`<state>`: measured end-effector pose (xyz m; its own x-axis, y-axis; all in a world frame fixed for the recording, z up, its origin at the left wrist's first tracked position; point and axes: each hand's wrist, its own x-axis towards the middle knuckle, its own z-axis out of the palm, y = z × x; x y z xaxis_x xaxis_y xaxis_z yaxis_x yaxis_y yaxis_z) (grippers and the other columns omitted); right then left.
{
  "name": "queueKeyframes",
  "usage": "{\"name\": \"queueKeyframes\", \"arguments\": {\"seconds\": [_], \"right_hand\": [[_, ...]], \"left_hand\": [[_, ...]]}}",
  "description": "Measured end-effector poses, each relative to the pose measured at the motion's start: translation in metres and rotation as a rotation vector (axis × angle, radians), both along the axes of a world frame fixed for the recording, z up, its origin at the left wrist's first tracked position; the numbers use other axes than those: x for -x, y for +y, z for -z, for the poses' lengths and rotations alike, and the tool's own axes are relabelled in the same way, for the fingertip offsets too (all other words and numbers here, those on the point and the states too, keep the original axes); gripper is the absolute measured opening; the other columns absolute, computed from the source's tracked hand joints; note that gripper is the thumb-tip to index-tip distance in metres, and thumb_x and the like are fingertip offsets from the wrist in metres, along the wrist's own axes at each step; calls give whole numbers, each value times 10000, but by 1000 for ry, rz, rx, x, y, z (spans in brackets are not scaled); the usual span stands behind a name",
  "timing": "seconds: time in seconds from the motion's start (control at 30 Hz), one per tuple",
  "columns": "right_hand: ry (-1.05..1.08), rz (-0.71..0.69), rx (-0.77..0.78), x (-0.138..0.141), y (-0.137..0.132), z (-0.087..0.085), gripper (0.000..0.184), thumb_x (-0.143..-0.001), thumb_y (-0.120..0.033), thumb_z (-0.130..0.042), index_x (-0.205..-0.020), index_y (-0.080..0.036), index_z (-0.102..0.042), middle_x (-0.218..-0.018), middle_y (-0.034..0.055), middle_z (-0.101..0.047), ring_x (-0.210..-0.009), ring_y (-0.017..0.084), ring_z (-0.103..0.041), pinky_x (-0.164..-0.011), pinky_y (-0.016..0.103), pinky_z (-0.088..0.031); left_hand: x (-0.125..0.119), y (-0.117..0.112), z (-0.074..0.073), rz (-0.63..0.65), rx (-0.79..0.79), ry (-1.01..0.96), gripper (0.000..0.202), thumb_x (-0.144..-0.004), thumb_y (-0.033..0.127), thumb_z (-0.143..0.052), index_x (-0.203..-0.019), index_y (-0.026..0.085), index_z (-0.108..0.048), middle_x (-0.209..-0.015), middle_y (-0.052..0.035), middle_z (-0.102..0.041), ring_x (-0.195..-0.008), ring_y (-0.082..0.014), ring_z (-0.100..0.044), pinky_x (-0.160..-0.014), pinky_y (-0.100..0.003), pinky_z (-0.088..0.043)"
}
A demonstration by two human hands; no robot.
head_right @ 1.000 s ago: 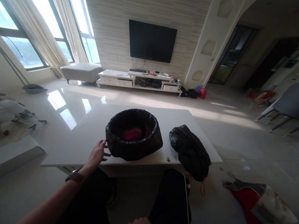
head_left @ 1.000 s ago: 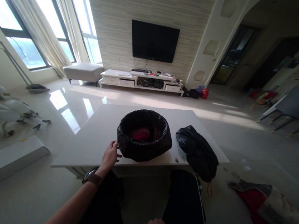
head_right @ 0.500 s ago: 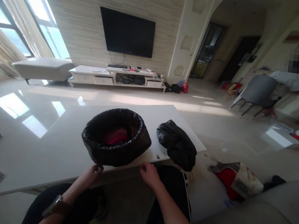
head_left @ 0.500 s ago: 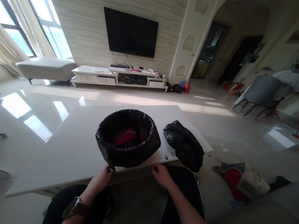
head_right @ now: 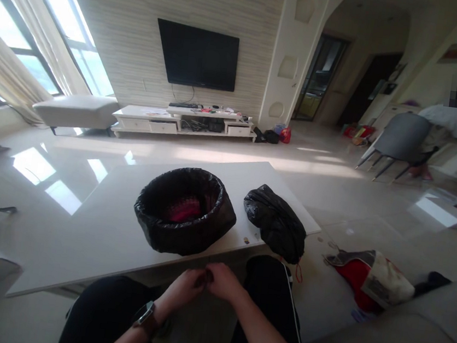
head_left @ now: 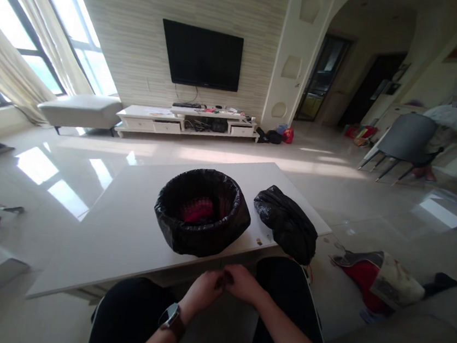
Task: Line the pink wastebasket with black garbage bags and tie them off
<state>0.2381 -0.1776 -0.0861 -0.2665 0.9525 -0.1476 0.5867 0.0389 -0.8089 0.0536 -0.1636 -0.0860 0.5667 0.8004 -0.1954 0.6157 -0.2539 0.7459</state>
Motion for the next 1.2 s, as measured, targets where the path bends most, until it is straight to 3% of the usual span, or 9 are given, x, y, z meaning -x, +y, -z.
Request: {"name": "queueKeyframes", "arguments": {"seconds": [0.23,0.4,0.57,0.67,0.9,1.03,1.2], "right_hand": [[343,197,84,0,11,0,165,-714,-186,-672,-878,-173,-689,-894,58,-731,-885,228,-680,-820,339,-502],[557,234,251,3,12,-3,270,-704,-392,-710,-875,-190,-654,-891,51,-714,-882,254,-711,-771,370,-548],[683,271,318,9,10,-13,332,-700,-442,-710,-911,-198,-633,-957,58,-727,-935,248,-729,-774,351,-542],[711,277,322,11,9,-17,344,-715,-453,-709,-934,-200,-631,-992,56,-738,-874,218,-735,-739,319,-513],[669,248,293,21,9,-9,336,-621,-388,-741,-888,-196,-677,-912,42,-732,-860,242,-721,-621,289,-468],[633,287,265,21,14,-1,295,-615,-359,-705,-862,-204,-659,-859,23,-713,-851,230,-693,-602,279,-459],[590,310,264,16,18,3,259,-651,-365,-682,-854,-207,-647,-828,20,-702,-846,239,-694,-589,282,-460]], "left_hand": [[5,20,14,-160,-30,-155,234,-874,242,-593,-961,157,-793,-931,-90,-778,-870,-240,-685,-799,-328,-459],[10,16,10,-192,-43,-250,265,-871,304,-583,-909,162,-804,-866,-82,-769,-805,-233,-659,-760,-330,-448],[11,16,7,-223,17,-363,353,-868,348,-538,-949,141,-811,-841,-98,-757,-750,-226,-639,-700,-323,-463],[13,17,7,-260,70,-427,390,-869,393,-527,-942,137,-813,-851,-100,-765,-731,-221,-643,-676,-316,-470],[15,23,13,-406,72,-303,375,-801,355,-526,-850,116,-811,-704,-97,-738,-665,-247,-667,-611,-324,-452],[16,24,12,-419,19,-237,354,-794,323,-560,-910,136,-839,-773,-99,-778,-756,-273,-711,-689,-338,-485],[18,23,8,-381,-30,-190,266,-796,299,-619,-850,183,-852,-883,-94,-811,-868,-293,-739,-795,-350,-499]]}}
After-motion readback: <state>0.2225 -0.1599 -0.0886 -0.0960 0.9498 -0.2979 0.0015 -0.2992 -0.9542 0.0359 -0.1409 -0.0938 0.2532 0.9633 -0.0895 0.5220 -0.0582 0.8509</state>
